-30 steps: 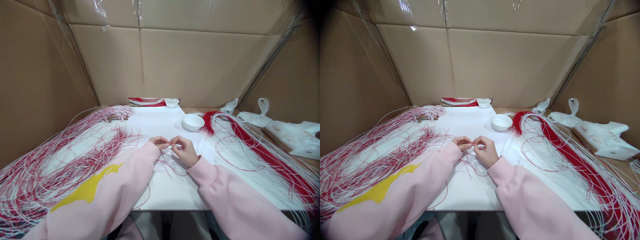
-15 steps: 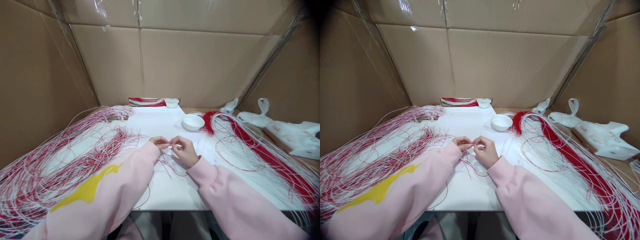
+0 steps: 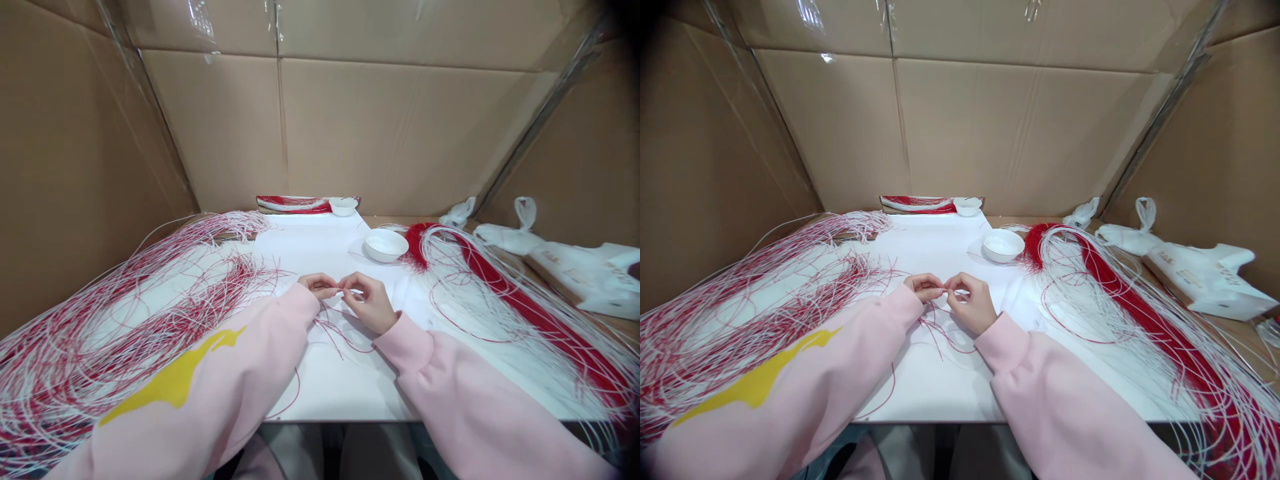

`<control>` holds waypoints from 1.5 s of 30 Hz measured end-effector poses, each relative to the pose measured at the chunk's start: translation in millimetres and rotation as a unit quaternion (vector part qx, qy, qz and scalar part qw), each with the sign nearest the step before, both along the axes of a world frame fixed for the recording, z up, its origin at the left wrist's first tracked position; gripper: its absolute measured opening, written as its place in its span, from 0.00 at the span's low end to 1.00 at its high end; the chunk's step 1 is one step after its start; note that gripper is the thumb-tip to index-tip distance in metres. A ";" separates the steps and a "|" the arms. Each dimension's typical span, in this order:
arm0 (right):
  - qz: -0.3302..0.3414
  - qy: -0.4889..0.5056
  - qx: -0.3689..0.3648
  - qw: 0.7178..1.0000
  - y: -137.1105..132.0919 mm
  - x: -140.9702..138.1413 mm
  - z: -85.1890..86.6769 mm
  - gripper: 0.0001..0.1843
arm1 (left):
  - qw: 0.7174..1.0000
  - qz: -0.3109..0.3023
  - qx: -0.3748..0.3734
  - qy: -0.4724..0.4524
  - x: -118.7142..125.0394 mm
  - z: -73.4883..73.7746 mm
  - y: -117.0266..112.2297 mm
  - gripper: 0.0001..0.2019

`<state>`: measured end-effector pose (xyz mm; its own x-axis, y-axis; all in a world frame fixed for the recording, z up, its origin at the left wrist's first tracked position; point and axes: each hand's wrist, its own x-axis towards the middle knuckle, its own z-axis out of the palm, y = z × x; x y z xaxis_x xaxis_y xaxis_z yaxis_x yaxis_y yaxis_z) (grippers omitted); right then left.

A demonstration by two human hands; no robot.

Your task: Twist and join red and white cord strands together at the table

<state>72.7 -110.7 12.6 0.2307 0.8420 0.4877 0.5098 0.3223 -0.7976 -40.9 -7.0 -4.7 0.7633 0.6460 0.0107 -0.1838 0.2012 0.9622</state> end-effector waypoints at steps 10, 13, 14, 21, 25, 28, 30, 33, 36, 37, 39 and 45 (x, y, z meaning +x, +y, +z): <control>-0.003 -0.004 0.007 1.000 0.3 -0.4 0.6 0.03 | 1.000 0.005 -0.006 0.004 0.1 -0.5 -0.2 0.19; -0.003 -0.007 0.010 1.000 -0.5 -0.2 0.3 0.03 | 1.000 0.002 -0.012 0.006 0.3 -1.6 0.4 0.19; -0.002 -0.008 0.010 1.000 -0.8 -0.2 0.2 0.03 | 1.000 0.001 -0.015 0.008 0.3 -1.9 0.6 0.19; -0.001 -0.011 0.009 1.000 -1.4 0.1 -0.5 0.04 | 1.000 -0.002 -0.025 -0.005 0.3 -2.8 -0.3 0.18; 0.000 -0.014 0.009 1.000 -0.8 -0.4 0.1 0.04 | 0.999 0.005 -0.032 0.005 0.2 -1.4 -0.6 0.18; 0.001 -0.016 0.011 1.000 -0.5 -0.2 0.7 0.04 | 1.000 0.005 -0.030 0.007 0.0 -0.4 -1.1 0.19; -0.001 -0.018 0.011 1.000 -0.6 0.3 0.7 0.03 | 0.999 0.005 -0.031 0.005 -0.1 -0.2 -1.5 0.19; -0.003 -0.019 0.010 1.000 -1.1 0.8 0.0 0.03 | 0.999 0.003 -0.031 0.006 0.0 -1.2 -1.5 0.19; -0.003 -0.020 0.008 1.000 -1.4 0.6 -1.2 0.03 | 1.000 -0.001 -0.024 0.003 0.3 -3.3 -0.8 0.20; -0.003 -0.021 0.006 1.000 -1.3 0.5 -1.6 0.03 | 1.000 0.000 -0.022 0.002 0.4 -3.9 -0.6 0.20; -0.002 -0.020 0.005 1.000 -1.0 0.3 -2.0 0.03 | 1.000 0.004 -0.022 0.002 0.5 -4.6 -0.5 0.20; -0.003 -0.017 0.005 1.000 -1.2 0.6 -0.6 0.02 | 0.999 0.003 -0.033 0.009 -0.3 -2.0 -1.7 0.21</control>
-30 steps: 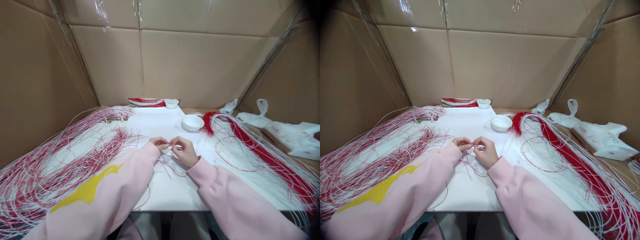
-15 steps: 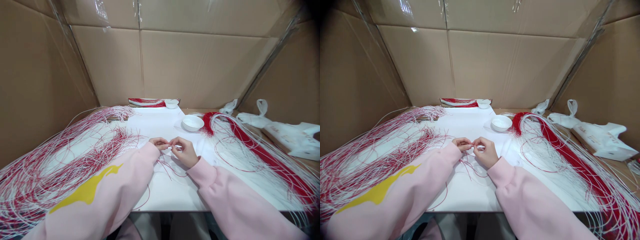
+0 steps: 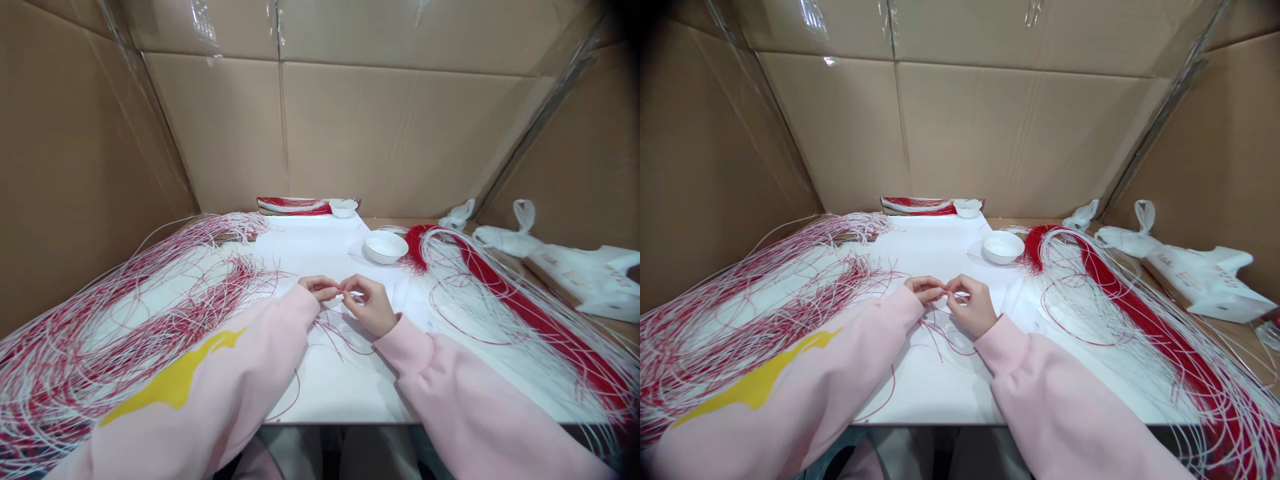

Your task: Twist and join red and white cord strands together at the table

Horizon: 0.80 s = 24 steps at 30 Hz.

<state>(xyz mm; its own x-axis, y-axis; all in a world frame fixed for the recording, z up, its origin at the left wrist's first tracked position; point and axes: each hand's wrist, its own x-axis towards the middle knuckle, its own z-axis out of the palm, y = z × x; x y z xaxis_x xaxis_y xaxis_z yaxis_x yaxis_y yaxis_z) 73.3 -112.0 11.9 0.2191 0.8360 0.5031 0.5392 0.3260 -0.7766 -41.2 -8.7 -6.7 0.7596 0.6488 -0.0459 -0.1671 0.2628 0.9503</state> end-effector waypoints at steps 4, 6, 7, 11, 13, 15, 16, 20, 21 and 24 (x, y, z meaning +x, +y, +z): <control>-0.004 0.000 0.004 1.000 -0.3 -0.2 0.6 0.02 | 1.000 0.002 -0.007 0.012 -0.9 1.5 -0.5 0.22; -0.002 0.003 0.007 1.000 -0.4 -0.3 0.3 0.02 | 1.000 0.002 -0.012 0.012 -0.9 1.3 -0.5 0.23; 0.000 0.005 0.008 1.000 -0.4 -0.4 0.1 0.02 | 1.000 0.003 -0.015 0.011 -0.8 0.9 -0.4 0.23; 0.005 0.009 0.009 1.000 -1.0 -0.8 0.3 0.02 | 1.000 0.005 -0.021 0.008 -0.1 -0.7 0.5 0.22; 0.006 0.007 0.013 1.000 -1.3 -1.0 1.1 0.02 | 1.000 0.000 -0.021 0.008 -0.4 -1.1 1.0 0.22; 0.007 0.007 0.017 1.000 -1.6 -0.9 2.2 0.02 | 1.000 -0.008 -0.025 0.008 -1.3 -0.6 1.1 0.22; 0.007 0.006 0.018 1.000 -1.8 -0.8 2.7 0.03 | 0.999 -0.012 -0.029 0.006 -1.8 -0.1 0.8 0.22; 0.003 -0.002 0.021 1.000 -2.3 -0.7 3.8 0.03 | 0.999 -0.024 -0.046 -0.002 -3.2 2.9 -1.1 0.21; 0.002 -0.005 0.021 1.000 -2.4 -0.8 3.8 0.03 | 0.999 -0.024 -0.047 -0.002 -3.2 3.5 -1.5 0.21; -0.001 -0.013 0.023 1.000 -2.2 -1.7 3.9 0.03 | 0.999 -0.018 -0.043 0.002 -2.4 4.3 -1.6 0.21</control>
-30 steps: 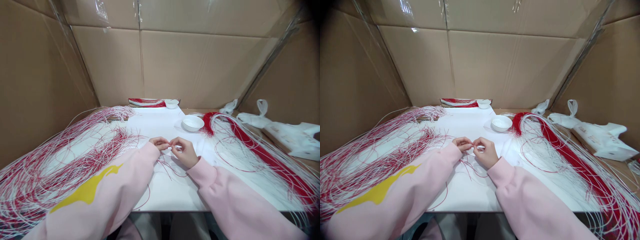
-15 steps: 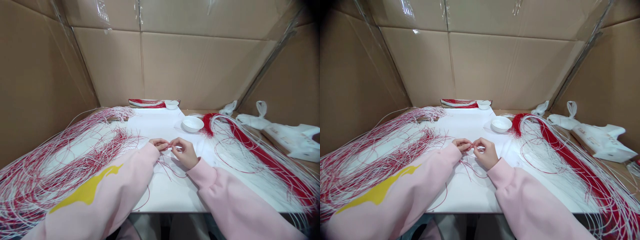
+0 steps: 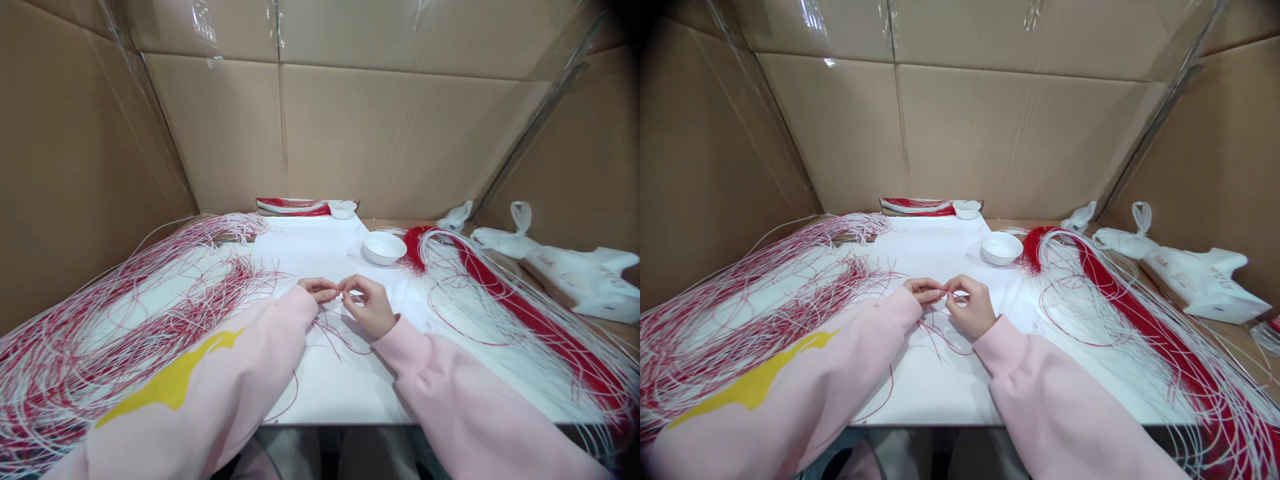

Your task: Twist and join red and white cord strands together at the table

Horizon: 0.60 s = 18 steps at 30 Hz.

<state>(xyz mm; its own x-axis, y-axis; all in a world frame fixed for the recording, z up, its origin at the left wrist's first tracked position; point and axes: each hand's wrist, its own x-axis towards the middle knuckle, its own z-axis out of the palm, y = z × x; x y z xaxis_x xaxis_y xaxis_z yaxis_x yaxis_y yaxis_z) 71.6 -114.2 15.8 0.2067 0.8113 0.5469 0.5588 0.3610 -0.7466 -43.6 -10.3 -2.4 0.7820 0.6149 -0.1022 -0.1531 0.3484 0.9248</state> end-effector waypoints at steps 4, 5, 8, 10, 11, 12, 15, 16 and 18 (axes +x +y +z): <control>0.003 -0.005 -0.001 1.000 -0.2 -0.4 -0.1 0.04 | 1.000 -0.001 0.023 -0.009 0.8 -0.9 0.9 0.19; 0.004 -0.004 -0.002 1.000 -0.3 -0.3 -0.2 0.04 | 0.999 0.003 0.031 -0.013 0.8 -1.1 0.8 0.19; 0.006 -0.001 -0.002 1.000 -0.4 0.0 -0.3 0.04 | 0.998 0.017 0.057 -0.025 0.5 -1.0 -0.1 0.18; 0.007 -0.001 0.000 1.000 -0.3 -0.1 -0.2 0.04 | 0.996 0.025 0.075 -0.033 0.2 -0.2 -1.1 0.17; 0.007 -0.001 0.001 1.000 -0.1 -0.3 -0.1 0.04 | 0.995 0.027 0.084 -0.035 0.1 0.3 -1.6 0.17; 0.008 -0.002 0.002 1.000 0.0 -0.5 0.1 0.04 | 0.995 0.029 0.094 -0.035 0.0 1.1 -2.1 0.17; 0.010 -0.002 0.005 1.000 -0.1 -0.7 0.3 0.05 | 0.992 0.041 0.119 -0.030 -0.3 3.8 -3.8 0.18; 0.011 -0.001 0.005 1.000 -0.3 -0.6 0.1 0.05 | 0.990 0.046 0.128 -0.028 -0.4 4.6 -4.5 0.18; 0.013 0.001 0.005 1.000 -0.4 0.1 -0.7 0.05 | 0.985 0.055 0.157 -0.033 -1.1 5.5 -5.7 0.17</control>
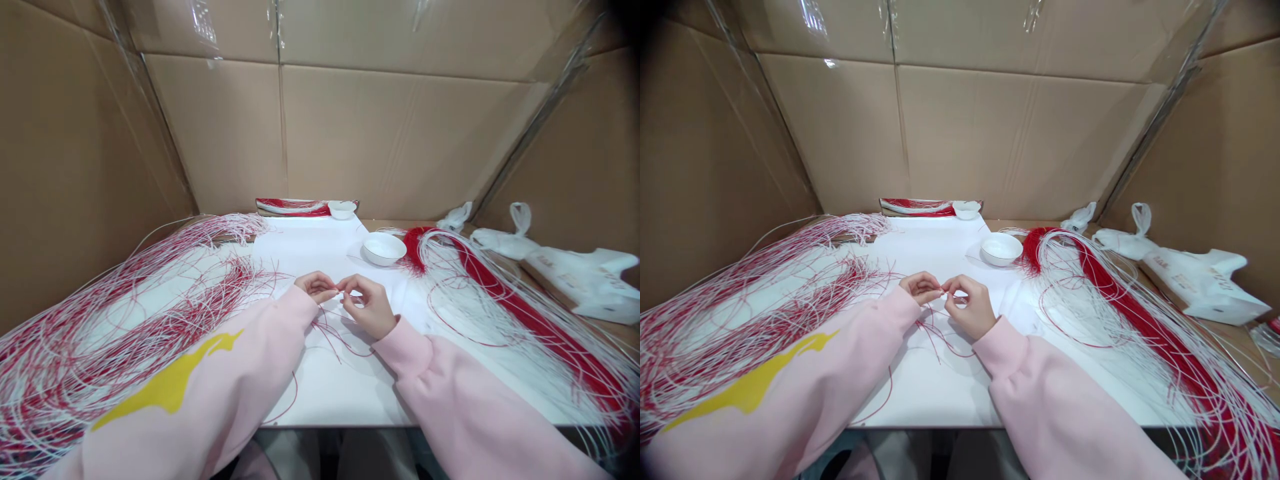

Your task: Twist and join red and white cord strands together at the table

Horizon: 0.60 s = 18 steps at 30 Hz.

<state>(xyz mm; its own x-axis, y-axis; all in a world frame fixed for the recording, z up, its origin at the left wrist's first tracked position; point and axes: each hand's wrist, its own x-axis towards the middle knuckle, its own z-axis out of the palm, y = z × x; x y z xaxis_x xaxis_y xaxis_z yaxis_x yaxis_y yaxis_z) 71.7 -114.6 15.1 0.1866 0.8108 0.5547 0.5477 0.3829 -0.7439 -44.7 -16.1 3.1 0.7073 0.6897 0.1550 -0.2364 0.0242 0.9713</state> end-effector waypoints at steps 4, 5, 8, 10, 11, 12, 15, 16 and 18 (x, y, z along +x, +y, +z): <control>0.007 0.010 -0.006 1.000 0.5 1.5 -2.6 0.06 | 0.991 0.013 0.131 -0.005 -3.6 -0.7 -1.5 0.11; 0.009 0.012 -0.008 1.000 0.7 1.8 -3.1 0.06 | 0.986 0.017 0.166 0.001 -4.7 -1.1 -1.6 0.10; 0.012 0.010 -0.009 1.000 0.7 1.7 -3.7 0.06 | 0.973 0.027 0.228 0.019 -7.2 -1.9 -1.1 0.07; 0.011 0.009 -0.008 1.000 0.4 1.3 -3.4 0.06 | 0.972 0.029 0.231 0.019 -7.5 -2.2 -0.7 0.08; 0.010 0.009 -0.006 1.000 0.2 1.0 -3.2 0.06 | 0.974 0.026 0.222 0.015 -7.3 -2.3 -0.6 0.08; 0.008 0.009 -0.004 1.000 0.0 0.7 -3.0 0.05 | 0.977 0.022 0.210 0.009 -6.9 -2.3 -0.7 0.08; 0.008 0.008 0.001 1.000 -0.3 0.1 -2.7 0.05 | 0.986 0.013 0.166 -0.011 -5.6 -1.5 -1.5 0.10; 0.010 0.009 0.001 1.000 -0.3 0.1 -2.6 0.05 | 0.989 0.011 0.150 -0.016 -5.2 -1.0 -1.9 0.10; 0.012 0.013 -0.001 1.000 -0.4 0.1 -2.5 0.05 | 0.993 0.010 0.112 -0.021 -4.5 0.5 -2.9 0.12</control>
